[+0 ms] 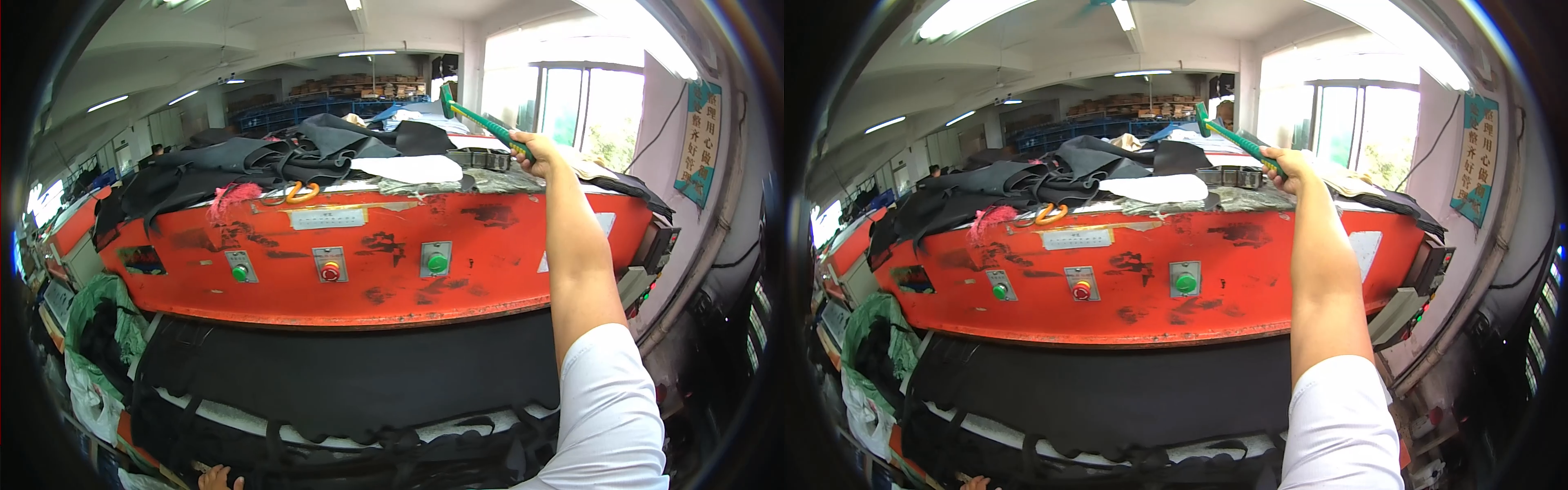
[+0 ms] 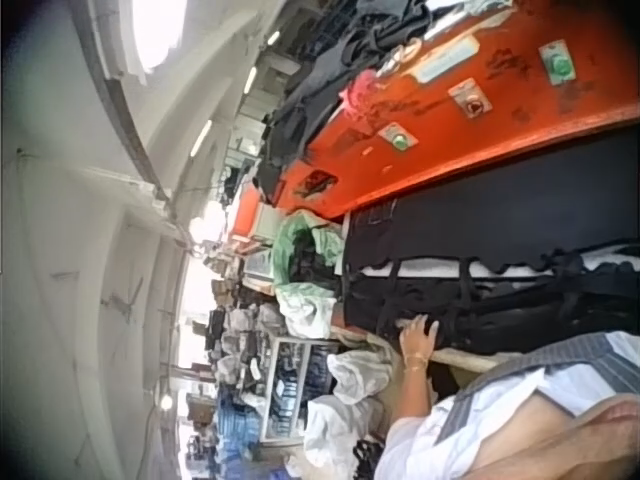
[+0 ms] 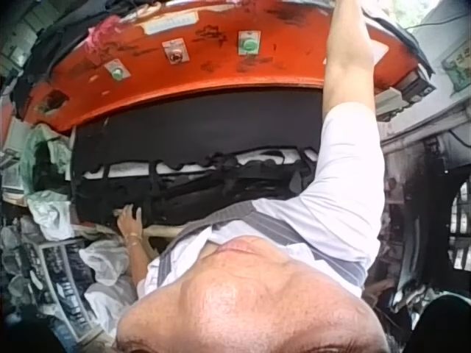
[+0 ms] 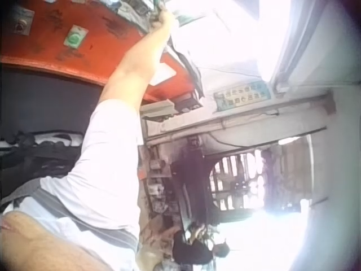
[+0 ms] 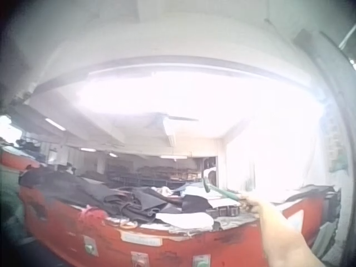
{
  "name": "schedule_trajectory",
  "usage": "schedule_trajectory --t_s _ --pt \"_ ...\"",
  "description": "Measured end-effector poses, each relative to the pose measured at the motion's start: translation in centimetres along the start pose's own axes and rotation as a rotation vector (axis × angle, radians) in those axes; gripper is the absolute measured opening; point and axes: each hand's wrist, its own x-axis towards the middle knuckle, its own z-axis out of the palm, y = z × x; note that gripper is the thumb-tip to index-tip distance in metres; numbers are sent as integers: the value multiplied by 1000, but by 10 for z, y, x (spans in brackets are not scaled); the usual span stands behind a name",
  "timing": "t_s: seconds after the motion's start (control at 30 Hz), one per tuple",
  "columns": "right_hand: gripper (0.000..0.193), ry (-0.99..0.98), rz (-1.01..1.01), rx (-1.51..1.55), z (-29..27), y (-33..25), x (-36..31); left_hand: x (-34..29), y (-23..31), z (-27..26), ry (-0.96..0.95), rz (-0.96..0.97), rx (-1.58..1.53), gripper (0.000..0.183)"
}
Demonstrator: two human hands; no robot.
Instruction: Cutting shapes from synthetic sheets using a metal template and an industrial clicker press.
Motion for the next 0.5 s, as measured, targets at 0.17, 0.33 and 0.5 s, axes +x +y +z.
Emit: schedule_trajectory --t_s 0.17,0.33,0.5 --pt "23 -133 -142 145 15 -21 -18 0 -16 9 4 -1 -14 53" --pt "25 -296 -441 126 32 -18 -83 4 -38 52 334 120 -252 48" --pt "40 -666 -479 187 146 46 -235 6 -65 68 324 187 -211 50"
